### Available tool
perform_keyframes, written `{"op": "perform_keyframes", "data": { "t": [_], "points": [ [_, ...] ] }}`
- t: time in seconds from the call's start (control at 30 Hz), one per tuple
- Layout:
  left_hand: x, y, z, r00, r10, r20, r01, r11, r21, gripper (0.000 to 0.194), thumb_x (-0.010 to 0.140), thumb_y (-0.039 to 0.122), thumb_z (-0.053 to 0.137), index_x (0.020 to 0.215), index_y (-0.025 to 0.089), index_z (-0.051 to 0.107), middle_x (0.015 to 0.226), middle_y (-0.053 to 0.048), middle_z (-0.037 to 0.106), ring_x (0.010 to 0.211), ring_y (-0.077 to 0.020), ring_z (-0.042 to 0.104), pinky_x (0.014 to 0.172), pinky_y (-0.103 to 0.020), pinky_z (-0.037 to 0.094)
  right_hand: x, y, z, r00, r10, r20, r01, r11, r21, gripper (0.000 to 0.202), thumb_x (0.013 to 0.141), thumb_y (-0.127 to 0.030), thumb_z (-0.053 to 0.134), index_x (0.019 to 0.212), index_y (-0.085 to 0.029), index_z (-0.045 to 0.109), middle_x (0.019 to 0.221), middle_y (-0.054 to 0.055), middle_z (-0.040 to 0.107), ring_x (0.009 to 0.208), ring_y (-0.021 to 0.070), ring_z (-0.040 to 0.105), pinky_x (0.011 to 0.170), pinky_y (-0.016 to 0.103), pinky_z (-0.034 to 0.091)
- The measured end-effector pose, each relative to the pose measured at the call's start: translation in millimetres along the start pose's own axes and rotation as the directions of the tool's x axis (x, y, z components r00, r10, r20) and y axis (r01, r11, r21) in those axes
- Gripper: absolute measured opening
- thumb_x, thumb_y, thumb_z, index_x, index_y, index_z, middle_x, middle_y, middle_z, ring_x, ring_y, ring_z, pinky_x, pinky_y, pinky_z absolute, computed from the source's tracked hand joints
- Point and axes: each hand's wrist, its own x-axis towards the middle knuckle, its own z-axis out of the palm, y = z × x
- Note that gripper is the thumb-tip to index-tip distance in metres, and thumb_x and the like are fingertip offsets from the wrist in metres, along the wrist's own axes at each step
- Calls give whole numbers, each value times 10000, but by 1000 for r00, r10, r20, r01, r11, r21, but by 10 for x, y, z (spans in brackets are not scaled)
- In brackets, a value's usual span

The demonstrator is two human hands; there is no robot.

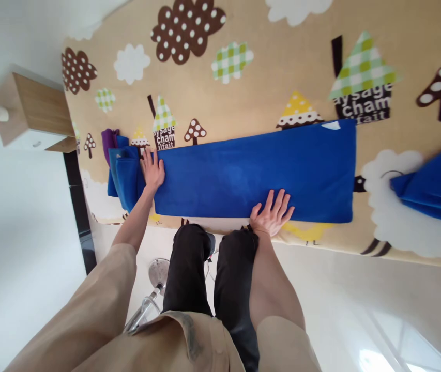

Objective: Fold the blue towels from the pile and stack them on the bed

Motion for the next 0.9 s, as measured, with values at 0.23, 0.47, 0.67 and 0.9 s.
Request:
{"op": "perform_keyframes", "data": {
  "t": [0.23, 0.47, 0.67, 0.9],
  "points": [
    [-1318, 208, 202, 1000, -16, -9, 15, 998, -58, 633, 1055, 324, 347, 1646, 104, 393, 1766, -164, 212, 1667, -254, 108, 1354, -530, 91, 72, -125, -188, 982, 82, 171, -75, 996, -47, 713, 981, -316, 398, 1669, -132, 373, 1741, 200, 271, 1638, 385, 190, 1298, 667, 147],
    [-1628, 69, 430, 985, -138, -106, 124, 984, -127, 658, 970, 240, 361, 1597, 79, 479, 1698, -163, 390, 1634, -252, 258, 1356, -490, 138, 54, -157, -199, 983, 81, 166, -71, 995, -64, 723, 986, -314, 375, 1682, -123, 329, 1755, 199, 235, 1633, 393, 178, 1292, 665, 160],
    [-1586, 5, 492, 987, -124, -104, 99, 970, -223, 700, 903, 237, 438, 1584, 89, 503, 1692, -151, 403, 1629, -267, 273, 1358, -498, 118, 11, -192, -110, 995, 67, 67, -57, 988, -143, 689, 989, -298, 352, 1643, -85, 372, 1721, 228, 307, 1647, 317, 174, 1294, 639, 164],
    [-1555, -27, 549, 985, -139, -103, 98, 939, -330, 751, 844, 219, 497, 1589, 123, 506, 1697, -137, 395, 1623, -294, 286, 1350, -538, 124, 108, -285, -122, 990, 116, -85, -123, 990, -75, 635, 948, -324, 374, 1545, -178, 531, 1621, 187, 485, 1545, 334, 401, 1249, 633, 291]
  ]
}}
